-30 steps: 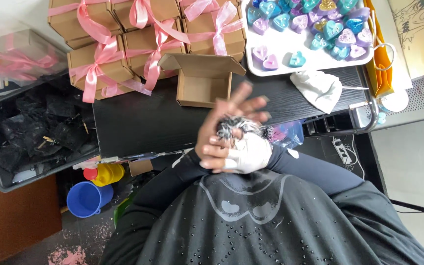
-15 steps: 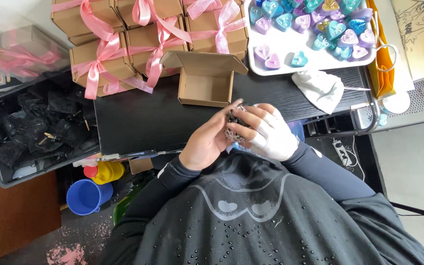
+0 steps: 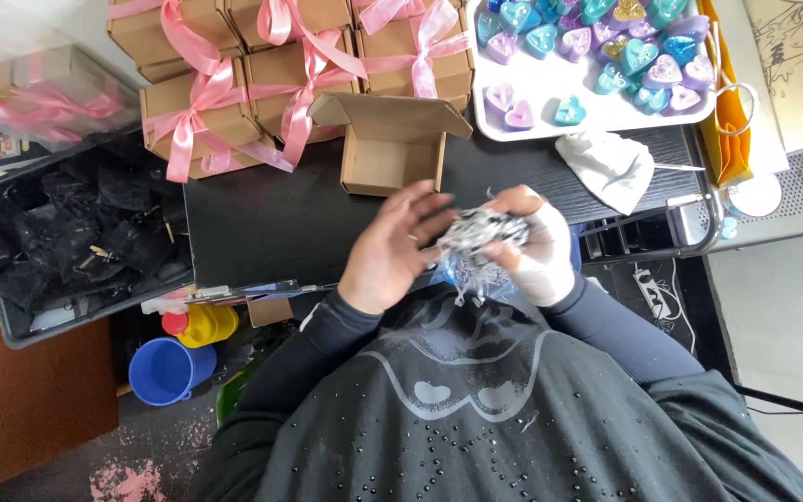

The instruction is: The person cleans heart-shaped candles with a cloth, places them into a small box filled with shredded paper, closes the box, and ties a pink ribbon around it.

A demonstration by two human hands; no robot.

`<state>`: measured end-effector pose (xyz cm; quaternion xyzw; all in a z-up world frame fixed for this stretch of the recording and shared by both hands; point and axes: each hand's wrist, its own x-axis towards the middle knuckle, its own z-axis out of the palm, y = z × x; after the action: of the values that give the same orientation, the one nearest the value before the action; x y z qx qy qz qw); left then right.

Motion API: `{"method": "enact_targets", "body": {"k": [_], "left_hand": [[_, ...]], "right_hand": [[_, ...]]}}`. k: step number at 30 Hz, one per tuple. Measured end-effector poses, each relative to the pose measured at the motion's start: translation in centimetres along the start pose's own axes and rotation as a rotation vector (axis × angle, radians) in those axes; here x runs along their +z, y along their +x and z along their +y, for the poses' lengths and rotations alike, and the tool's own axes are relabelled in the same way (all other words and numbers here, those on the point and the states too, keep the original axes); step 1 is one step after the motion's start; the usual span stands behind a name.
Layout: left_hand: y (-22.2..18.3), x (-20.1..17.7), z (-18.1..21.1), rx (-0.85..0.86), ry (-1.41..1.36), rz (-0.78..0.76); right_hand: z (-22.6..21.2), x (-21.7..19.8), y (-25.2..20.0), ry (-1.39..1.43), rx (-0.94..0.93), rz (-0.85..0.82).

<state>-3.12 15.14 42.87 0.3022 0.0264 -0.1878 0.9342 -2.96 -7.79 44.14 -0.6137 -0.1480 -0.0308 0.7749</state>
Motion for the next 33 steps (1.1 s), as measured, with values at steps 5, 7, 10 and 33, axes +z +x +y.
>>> {"method": "enact_targets", "body": {"k": [5,7,10,33], "left_hand": [[-0.7,4.3,-0.4,-0.399,-0.427,-0.255],[-0.8,3.3,-0.8,-0.360,-0.495,-0.238],[-0.6,2.3,-0.9,-0.209,-0.516,-0.188],[0.6,0.2,-3.6,0.156,-0.029,-0.121]], "right_hand": [[-1.6,3.5,1.9,-0.945,-0.578,-0.221],[-1.7,3.6,2.0,-1.071,-0.637,-0.259],[-0.7,3.0,1.5,-1.106,-0.615,-0.409],[1.3,4.3,1.8,-1.125,-0.587,-0.493]]}}
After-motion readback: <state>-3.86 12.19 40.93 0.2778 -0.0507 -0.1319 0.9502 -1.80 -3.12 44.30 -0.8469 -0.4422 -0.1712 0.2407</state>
